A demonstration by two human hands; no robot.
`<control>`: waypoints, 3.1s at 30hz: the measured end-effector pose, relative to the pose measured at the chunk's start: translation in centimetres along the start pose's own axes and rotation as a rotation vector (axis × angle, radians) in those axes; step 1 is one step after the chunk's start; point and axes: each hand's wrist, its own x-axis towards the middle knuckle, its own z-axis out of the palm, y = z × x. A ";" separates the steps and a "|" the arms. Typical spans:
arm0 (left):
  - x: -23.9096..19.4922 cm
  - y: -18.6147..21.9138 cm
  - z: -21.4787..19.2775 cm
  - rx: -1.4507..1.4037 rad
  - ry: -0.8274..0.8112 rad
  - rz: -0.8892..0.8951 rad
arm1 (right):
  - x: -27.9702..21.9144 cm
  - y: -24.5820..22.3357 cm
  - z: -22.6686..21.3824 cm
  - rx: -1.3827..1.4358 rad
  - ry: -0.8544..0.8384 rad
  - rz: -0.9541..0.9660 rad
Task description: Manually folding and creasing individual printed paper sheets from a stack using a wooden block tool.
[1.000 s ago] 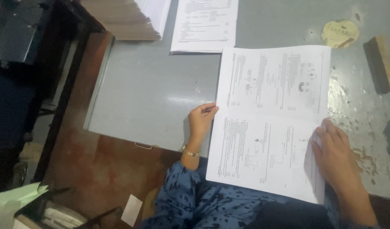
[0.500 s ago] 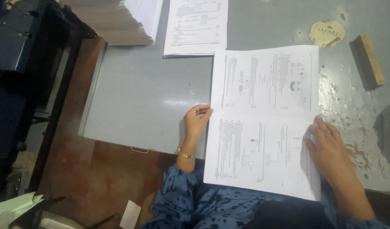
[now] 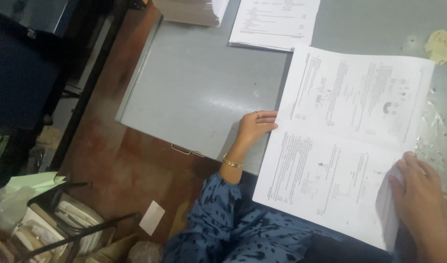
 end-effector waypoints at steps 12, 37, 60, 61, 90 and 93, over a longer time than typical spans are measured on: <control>-0.5 0.4 0.8 0.014 0.097 -0.028 | -0.4 0.1 0.1 -0.050 0.051 -0.026; -0.4 0.4 0.7 -0.026 0.105 -0.046 | 0.8 -1.4 -1.4 0.074 -0.104 0.174; 0.6 0.0 0.6 0.008 0.215 -0.035 | 1.1 -3.3 0.3 -0.317 0.324 -0.086; 1.2 -0.5 0.6 0.016 0.204 -0.017 | 1.4 -3.7 -0.1 -0.320 0.341 -0.071; 11.5 1.5 -0.1 0.217 0.423 0.262 | 13.0 -1.4 3.4 -0.269 0.591 -0.238; 13.0 0.4 -1.3 0.150 0.338 0.280 | 13.7 -0.5 4.3 -0.300 0.624 -0.291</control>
